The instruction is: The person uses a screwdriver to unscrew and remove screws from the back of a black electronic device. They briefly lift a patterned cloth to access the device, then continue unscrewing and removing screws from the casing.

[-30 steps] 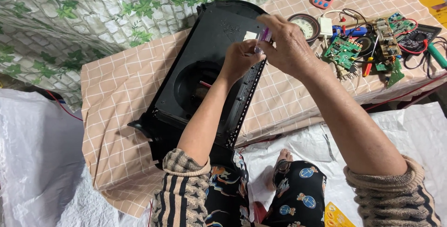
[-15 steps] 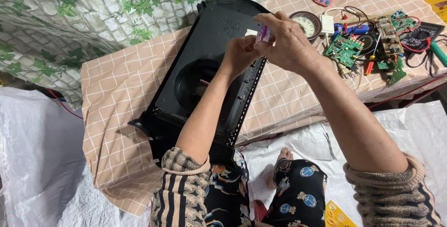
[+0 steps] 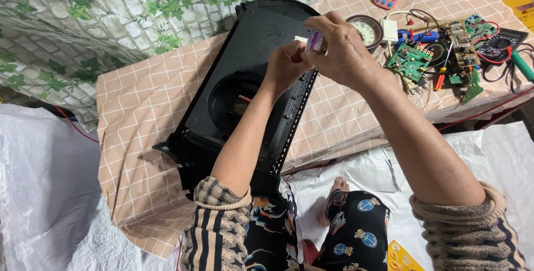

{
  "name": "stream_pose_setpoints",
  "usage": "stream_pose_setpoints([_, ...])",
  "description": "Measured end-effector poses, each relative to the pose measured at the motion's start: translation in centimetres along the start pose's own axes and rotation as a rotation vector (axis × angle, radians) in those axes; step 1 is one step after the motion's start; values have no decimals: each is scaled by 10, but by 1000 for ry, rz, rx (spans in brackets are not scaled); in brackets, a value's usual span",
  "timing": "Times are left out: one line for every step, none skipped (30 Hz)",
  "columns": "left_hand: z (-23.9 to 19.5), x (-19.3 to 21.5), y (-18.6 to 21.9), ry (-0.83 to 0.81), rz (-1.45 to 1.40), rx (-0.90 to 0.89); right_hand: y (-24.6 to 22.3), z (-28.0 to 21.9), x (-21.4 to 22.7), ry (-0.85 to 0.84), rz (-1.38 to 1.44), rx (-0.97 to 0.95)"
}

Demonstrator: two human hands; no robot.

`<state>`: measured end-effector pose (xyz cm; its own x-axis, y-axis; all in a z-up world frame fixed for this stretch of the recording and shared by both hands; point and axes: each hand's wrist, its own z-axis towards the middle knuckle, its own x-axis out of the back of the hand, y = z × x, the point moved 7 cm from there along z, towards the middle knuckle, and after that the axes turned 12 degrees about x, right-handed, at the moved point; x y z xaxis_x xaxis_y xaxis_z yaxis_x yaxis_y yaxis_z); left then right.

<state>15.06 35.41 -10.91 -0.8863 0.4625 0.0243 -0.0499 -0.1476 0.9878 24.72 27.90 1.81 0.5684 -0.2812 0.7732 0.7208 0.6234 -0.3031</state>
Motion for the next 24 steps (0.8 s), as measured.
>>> stream_pose_setpoints([-1, -1, 4, 1, 0, -1, 2, -1, -4, 0, 0, 1])
stream_pose_setpoints([-2, -1, 9, 30, 27, -16, 4, -3, -4, 53, -48, 3])
stream_pose_setpoints([-4, -1, 13, 58, 55, -30, 5, -5, -4, 106, -96, 4])
stream_pose_setpoints([-3, 0, 11, 59, 55, -29, 4, -4, -3, 105, -95, 4])
stream_pose_setpoints([-2, -1, 9, 49, 79, -28, 3, -3, -4, 79, -71, 12])
stream_pose_setpoints([0, -1, 7, 39, 103, -27, 3, -3, -5, 52, -48, 20])
stream_pose_setpoints([-3, 2, 10, 39, 103, -26, 1, -2, -3, 51, -47, 19])
stream_pose_setpoints([-4, 1, 10, -50, 53, 32, -2, -1, -3, 16, -18, 39])
stream_pose_setpoints([-5, -1, 11, -139, 4, 87, -4, 1, -3, -18, 10, 60])
stream_pose_setpoints([-4, -2, 9, -138, 5, 85, -5, 2, -1, -17, 9, 61])
stream_pose_setpoints([-4, -1, 9, -95, 47, 45, -5, 2, -1, -35, -6, 58])
stream_pose_setpoints([-3, -1, 9, -52, 90, 5, -5, 3, -1, -52, -21, 54])
stream_pose_setpoints([-3, -4, 9, -52, 90, 6, -2, 1, -4, -52, -20, 54])
stream_pose_setpoints([-3, -4, 9, -19, 67, 8, 2, 0, -4, -4, -71, 38])
stream_pose_setpoints([-3, -5, 9, 15, 44, 9, 6, -1, -3, 45, -123, 24])
stream_pose_setpoints([-3, -6, 7, 14, 44, 8, 6, -1, -4, 45, -123, 25])
stream_pose_setpoints([-2, -7, 7, 32, 49, -6, 8, -1, -5, 37, -113, -7])
stream_pose_setpoints([-2, -7, 6, 50, 54, -20, 10, -2, -7, 29, -102, -39])
stream_pose_setpoints([1, -5, 0, 51, 52, -21, 7, -1, -5, 28, -104, -38])
stream_pose_setpoints([4, -6, -1, 20, 86, -105, 1, 1, -4, 18, -80, 18])
stream_pose_setpoints([6, -7, -2, -13, 120, -188, -5, 2, -2, 9, -55, 70])
stream_pose_setpoints([3, -9, 2, -15, 120, -187, -5, 1, 0, 9, -55, 68])
stream_pose_setpoints([3, -8, 0, -9, 110, -74, -7, 1, -1, -23, -39, 93])
stream_pose_setpoints([3, -7, -2, -4, 100, 39, -10, 1, -2, -54, -22, 119])
